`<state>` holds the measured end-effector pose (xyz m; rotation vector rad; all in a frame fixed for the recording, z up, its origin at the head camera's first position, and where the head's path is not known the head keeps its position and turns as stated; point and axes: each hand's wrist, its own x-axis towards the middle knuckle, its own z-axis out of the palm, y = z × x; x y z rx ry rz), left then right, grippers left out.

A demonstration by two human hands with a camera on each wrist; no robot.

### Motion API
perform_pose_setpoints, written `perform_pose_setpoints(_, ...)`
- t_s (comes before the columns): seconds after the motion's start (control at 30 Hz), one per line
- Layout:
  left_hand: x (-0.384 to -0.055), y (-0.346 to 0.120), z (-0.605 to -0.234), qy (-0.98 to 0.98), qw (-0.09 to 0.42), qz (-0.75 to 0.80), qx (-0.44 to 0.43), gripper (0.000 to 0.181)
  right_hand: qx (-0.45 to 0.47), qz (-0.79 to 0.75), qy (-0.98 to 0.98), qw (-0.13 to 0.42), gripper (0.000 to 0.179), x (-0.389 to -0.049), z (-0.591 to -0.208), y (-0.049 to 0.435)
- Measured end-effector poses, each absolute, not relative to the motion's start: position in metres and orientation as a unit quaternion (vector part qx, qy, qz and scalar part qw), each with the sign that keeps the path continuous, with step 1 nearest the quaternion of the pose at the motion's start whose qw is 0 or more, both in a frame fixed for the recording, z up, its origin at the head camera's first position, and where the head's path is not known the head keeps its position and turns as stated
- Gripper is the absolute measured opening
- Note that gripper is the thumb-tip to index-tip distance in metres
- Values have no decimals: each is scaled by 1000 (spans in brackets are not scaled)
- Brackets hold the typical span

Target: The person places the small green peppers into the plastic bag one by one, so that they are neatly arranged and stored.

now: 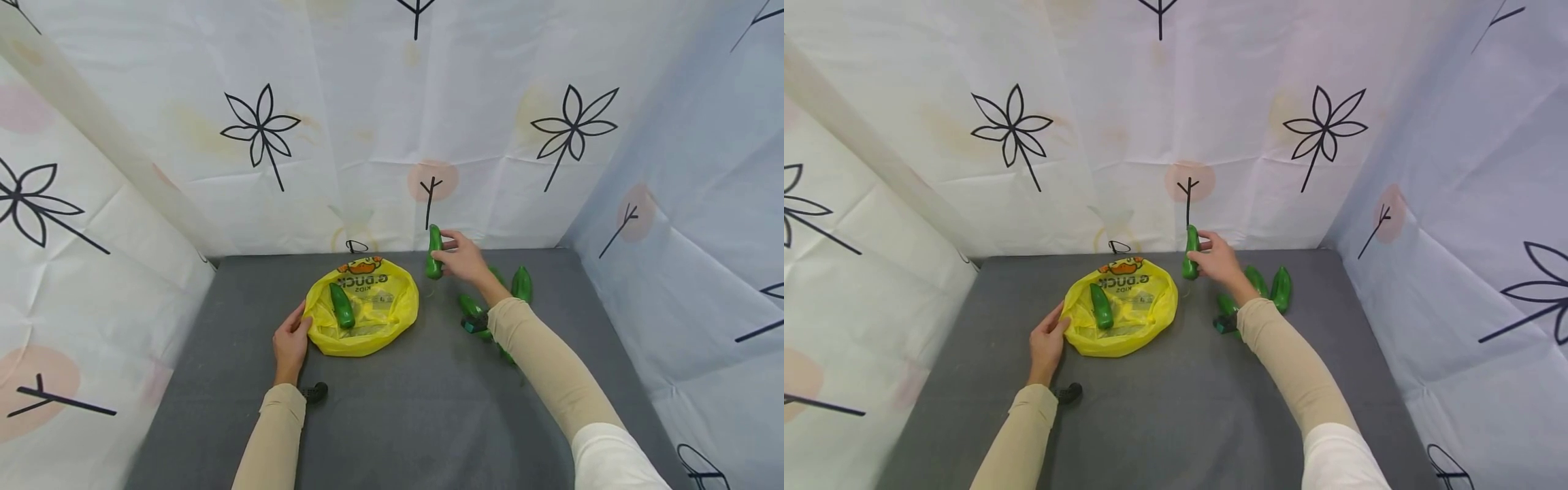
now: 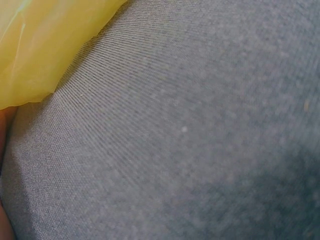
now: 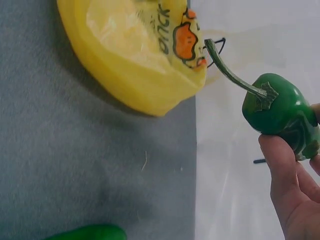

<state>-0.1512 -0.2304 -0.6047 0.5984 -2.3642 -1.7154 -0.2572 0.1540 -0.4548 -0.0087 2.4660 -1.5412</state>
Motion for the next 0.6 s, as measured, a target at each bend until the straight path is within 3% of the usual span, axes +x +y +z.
perform_pose_setpoints(0.6, -151, -232, -605, -788, 67, -577, 203, 42, -42, -568, 809, 145, 66, -249, -449, 122)
